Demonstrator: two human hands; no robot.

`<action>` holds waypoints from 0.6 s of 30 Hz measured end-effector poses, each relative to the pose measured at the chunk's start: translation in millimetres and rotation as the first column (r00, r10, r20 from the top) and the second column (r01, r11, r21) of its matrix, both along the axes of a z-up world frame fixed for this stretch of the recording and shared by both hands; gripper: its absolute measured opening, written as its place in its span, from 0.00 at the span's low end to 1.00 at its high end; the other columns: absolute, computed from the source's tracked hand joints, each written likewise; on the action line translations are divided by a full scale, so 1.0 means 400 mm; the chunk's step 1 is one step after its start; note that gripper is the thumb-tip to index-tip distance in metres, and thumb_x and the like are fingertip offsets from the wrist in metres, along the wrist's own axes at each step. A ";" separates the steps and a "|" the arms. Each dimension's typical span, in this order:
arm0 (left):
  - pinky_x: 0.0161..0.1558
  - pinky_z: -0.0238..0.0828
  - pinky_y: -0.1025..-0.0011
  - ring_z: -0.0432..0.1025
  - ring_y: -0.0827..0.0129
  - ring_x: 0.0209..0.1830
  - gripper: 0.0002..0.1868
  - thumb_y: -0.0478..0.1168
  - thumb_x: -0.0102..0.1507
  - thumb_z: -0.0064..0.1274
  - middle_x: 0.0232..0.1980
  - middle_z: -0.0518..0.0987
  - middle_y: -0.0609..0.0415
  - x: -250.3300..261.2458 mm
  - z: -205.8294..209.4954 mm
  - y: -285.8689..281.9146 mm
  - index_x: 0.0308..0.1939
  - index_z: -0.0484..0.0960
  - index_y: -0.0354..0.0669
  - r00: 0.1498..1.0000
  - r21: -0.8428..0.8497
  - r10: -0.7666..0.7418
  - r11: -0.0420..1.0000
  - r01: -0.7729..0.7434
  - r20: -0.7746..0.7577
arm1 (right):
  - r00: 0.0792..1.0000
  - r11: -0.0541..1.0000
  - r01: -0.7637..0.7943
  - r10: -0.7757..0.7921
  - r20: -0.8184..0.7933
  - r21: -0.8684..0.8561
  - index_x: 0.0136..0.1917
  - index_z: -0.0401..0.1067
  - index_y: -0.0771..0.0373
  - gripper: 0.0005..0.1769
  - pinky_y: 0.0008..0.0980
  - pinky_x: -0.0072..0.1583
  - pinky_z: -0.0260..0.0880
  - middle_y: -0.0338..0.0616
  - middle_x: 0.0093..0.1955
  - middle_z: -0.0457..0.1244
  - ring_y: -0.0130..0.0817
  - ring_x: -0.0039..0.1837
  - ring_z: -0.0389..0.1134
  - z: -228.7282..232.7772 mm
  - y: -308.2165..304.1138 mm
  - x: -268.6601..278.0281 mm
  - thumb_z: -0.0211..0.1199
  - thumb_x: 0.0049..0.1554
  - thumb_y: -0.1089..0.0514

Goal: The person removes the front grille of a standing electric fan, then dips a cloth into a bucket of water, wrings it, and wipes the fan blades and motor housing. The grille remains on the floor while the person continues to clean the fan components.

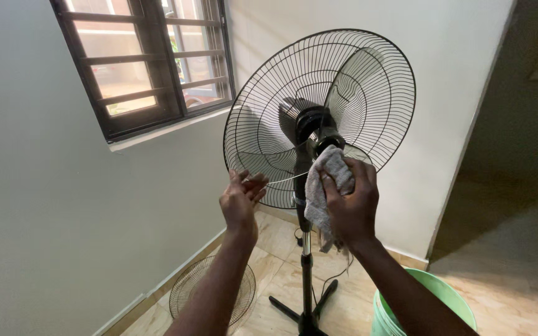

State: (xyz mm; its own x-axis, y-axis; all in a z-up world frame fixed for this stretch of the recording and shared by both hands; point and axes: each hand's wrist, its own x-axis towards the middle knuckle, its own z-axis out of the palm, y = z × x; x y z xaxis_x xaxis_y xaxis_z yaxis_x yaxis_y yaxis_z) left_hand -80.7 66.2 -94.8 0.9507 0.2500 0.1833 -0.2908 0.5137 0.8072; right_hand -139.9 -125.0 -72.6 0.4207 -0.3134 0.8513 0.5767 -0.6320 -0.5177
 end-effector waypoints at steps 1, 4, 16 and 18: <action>0.51 0.79 0.63 0.82 0.56 0.47 0.27 0.52 0.73 0.32 0.48 0.84 0.36 0.004 0.007 0.004 0.56 0.75 0.31 0.999 0.022 0.027 0.999 -0.028 0.033 | 1.000 1.000 -0.006 0.006 0.007 -0.004 0.59 0.71 0.65 0.21 0.41 0.57 0.69 0.51 0.56 0.60 0.44 0.57 0.67 0.001 0.009 0.005 0.71 0.55 0.60; 0.49 0.81 0.63 0.82 0.56 0.46 0.27 0.50 0.75 0.35 0.47 0.85 0.35 0.006 0.011 0.015 0.55 0.77 0.25 0.993 0.055 0.065 0.996 -0.070 0.100 | 0.999 0.999 0.004 -0.003 0.033 -0.044 0.62 0.72 0.64 0.22 0.41 0.57 0.69 0.51 0.57 0.58 0.45 0.58 0.66 -0.005 0.041 0.018 0.71 0.55 0.59; 0.34 0.74 0.68 0.75 0.69 0.30 0.18 0.46 0.72 0.55 0.36 0.83 0.49 0.055 -0.004 -0.012 0.41 0.85 0.31 0.983 -0.219 -0.062 0.971 0.100 0.175 | 0.962 0.900 0.143 -0.028 0.272 -0.411 0.66 0.69 0.61 0.31 0.43 0.55 0.74 0.55 0.62 0.59 0.52 0.62 0.66 0.019 0.218 0.085 0.72 0.49 0.57; 0.32 0.73 0.66 0.76 0.67 0.29 0.19 0.47 0.72 0.59 0.35 0.83 0.49 0.052 0.014 0.003 0.38 0.83 0.31 0.978 -0.221 -0.071 0.969 0.114 0.194 | 0.965 0.905 0.109 0.003 0.262 -0.412 0.67 0.68 0.63 0.35 0.42 0.54 0.75 0.56 0.63 0.59 0.53 0.62 0.66 0.022 0.185 0.096 0.71 0.47 0.56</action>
State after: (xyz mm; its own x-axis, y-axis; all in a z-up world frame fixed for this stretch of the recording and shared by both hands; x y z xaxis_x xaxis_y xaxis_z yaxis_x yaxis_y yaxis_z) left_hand -59.7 67.5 -89.1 0.9269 0.2188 0.3048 -0.3655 0.7104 0.6014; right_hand -101.4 -50.8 -63.9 0.1688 0.0806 0.9824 0.6110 -0.7906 -0.0402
